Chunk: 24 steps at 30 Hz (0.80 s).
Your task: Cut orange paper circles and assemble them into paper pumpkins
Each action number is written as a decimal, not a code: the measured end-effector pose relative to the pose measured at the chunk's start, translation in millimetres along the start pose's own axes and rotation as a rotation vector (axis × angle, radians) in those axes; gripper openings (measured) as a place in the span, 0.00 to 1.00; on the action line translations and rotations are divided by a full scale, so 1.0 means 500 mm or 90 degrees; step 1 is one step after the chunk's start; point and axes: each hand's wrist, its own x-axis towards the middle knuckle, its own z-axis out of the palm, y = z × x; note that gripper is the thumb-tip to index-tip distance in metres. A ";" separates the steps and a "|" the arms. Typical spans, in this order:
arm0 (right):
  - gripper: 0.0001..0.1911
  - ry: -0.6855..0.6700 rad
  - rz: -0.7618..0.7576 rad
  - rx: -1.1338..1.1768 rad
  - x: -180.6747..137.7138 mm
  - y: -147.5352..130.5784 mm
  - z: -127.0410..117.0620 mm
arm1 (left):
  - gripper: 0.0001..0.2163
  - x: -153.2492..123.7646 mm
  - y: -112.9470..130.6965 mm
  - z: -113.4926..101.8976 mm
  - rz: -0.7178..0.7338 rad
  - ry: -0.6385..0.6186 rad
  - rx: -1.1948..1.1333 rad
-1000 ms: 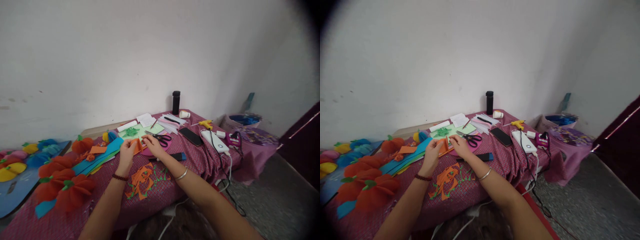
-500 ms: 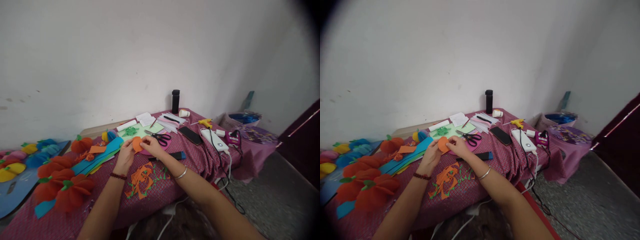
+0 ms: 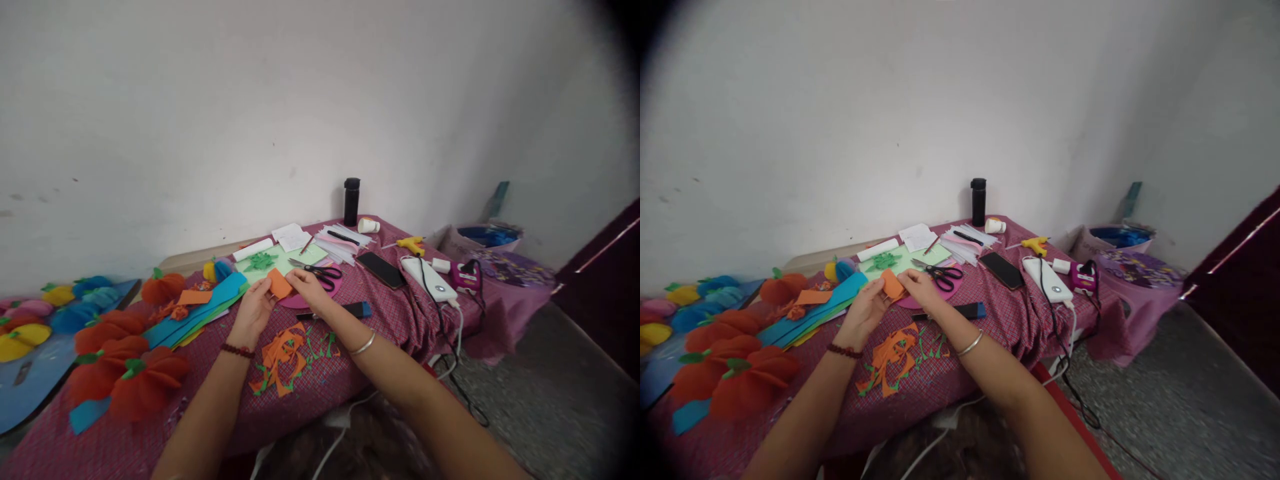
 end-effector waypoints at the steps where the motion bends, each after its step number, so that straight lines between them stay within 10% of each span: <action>1: 0.19 -0.013 0.024 0.029 -0.001 -0.001 0.001 | 0.10 0.003 -0.001 -0.003 -0.014 -0.003 -0.017; 10: 0.18 -0.066 0.074 0.080 -0.006 0.001 0.004 | 0.06 0.009 -0.007 -0.005 -0.036 -0.011 -0.037; 24: 0.07 -0.091 -0.028 -0.250 -0.003 0.043 0.009 | 0.14 0.002 -0.014 -0.002 0.165 0.103 0.214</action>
